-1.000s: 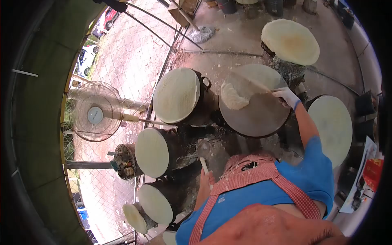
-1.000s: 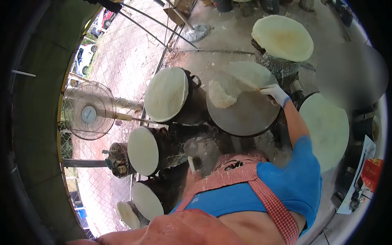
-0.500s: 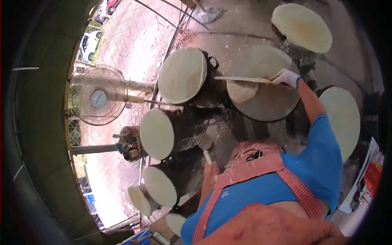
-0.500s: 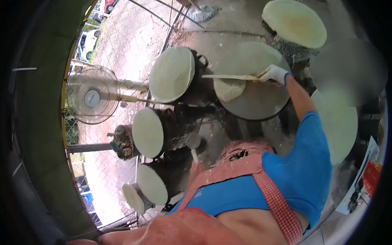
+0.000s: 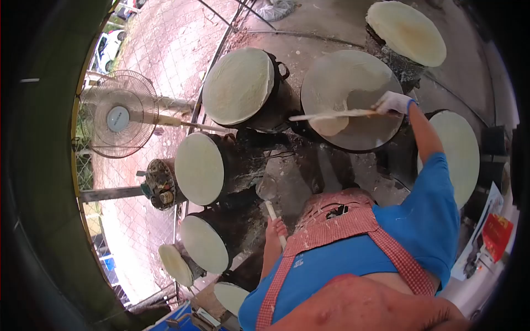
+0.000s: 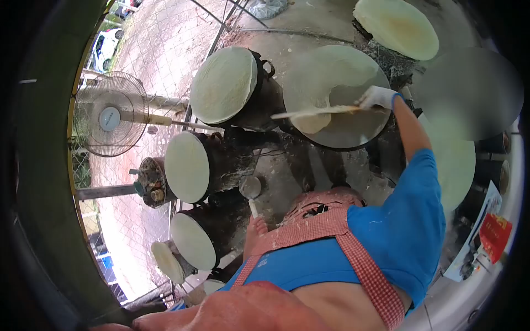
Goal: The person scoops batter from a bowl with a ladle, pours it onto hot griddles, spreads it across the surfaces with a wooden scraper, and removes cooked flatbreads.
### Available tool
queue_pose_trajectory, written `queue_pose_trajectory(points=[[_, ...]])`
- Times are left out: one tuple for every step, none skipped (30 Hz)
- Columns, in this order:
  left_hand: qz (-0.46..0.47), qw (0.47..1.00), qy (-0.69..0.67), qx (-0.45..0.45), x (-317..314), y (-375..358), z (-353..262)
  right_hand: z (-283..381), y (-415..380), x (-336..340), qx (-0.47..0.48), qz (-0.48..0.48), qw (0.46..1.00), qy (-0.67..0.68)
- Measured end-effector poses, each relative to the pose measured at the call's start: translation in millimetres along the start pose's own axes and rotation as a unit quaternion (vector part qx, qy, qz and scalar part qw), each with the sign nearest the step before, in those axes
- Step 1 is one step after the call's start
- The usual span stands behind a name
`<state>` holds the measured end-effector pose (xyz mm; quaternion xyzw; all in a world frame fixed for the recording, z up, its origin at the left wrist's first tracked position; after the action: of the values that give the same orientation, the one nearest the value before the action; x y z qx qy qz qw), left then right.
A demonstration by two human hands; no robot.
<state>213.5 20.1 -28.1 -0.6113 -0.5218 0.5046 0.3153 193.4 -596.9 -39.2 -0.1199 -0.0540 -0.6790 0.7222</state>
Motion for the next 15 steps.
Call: queue_pose_trajectory(points=[[-0.014,0.999,0.012,-0.027,3,0,-2,-10,-38,2,-0.022,-0.003,0.999,0.03],[-0.029,0.998,0.02,-0.051,9,-1,1,-19,-76,4,-0.044,-0.007,0.997,0.059],[-0.021,0.999,0.017,-0.043,17,2,-1,7,-117,12,-0.322,0.04,0.945,0.029],[-0.006,0.999,0.032,-0.025,26,7,-10,8,-179,7,-0.396,-0.079,0.914,0.052],[0.009,0.999,0.048,-0.005,34,16,-17,36,-224,-14,-0.39,-0.148,0.904,0.098],[-0.001,0.999,0.038,0.014,37,20,-24,80,-262,-42,-0.388,-0.212,0.884,0.153],[0.011,0.999,0.042,0.024,43,25,-31,71,-290,-83,-0.292,-0.309,0.863,0.273],[0.048,0.996,0.073,0.021,46,31,-39,64,-318,-125,-0.176,-0.376,0.825,0.384],[0.084,0.991,0.103,0.021,51,36,-45,53,-307,-166,-0.199,-0.439,0.814,0.325],[0.118,0.989,0.057,0.066,60,44,-51,69,-290,-203,-0.296,-0.471,0.8,0.227],[0.149,0.983,0.008,0.109,70,51,-53,84,-274,-241,-0.395,-0.485,0.767,0.141],[0.175,0.979,0.018,0.108,71,50,-54,82,-230,-279,-0.28,-0.518,0.805,0.073],[0.198,0.974,0.028,0.102,71,44,-57,80,-186,-317,-0.165,-0.536,0.828,-0.006],[0.203,0.973,0.058,0.097,71,40,-61,51,-152,-343,-0.068,-0.499,0.847,-0.169],[0.204,0.971,0.086,0.089,71,34,-62,43,-108,-366,-0.062,-0.582,0.811,-0.003]])
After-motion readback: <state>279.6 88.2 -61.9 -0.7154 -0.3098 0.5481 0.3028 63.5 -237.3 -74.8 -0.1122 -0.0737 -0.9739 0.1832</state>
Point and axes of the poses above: each hand's wrist, its own y-axis towards the middle knuckle, its own x-axis out of the back of the hand, z = x × y, the point moved 1 cm from there along y, towards the middle knuckle, and after that the axes turned 13 degrees about y, right-handed, at the moved point
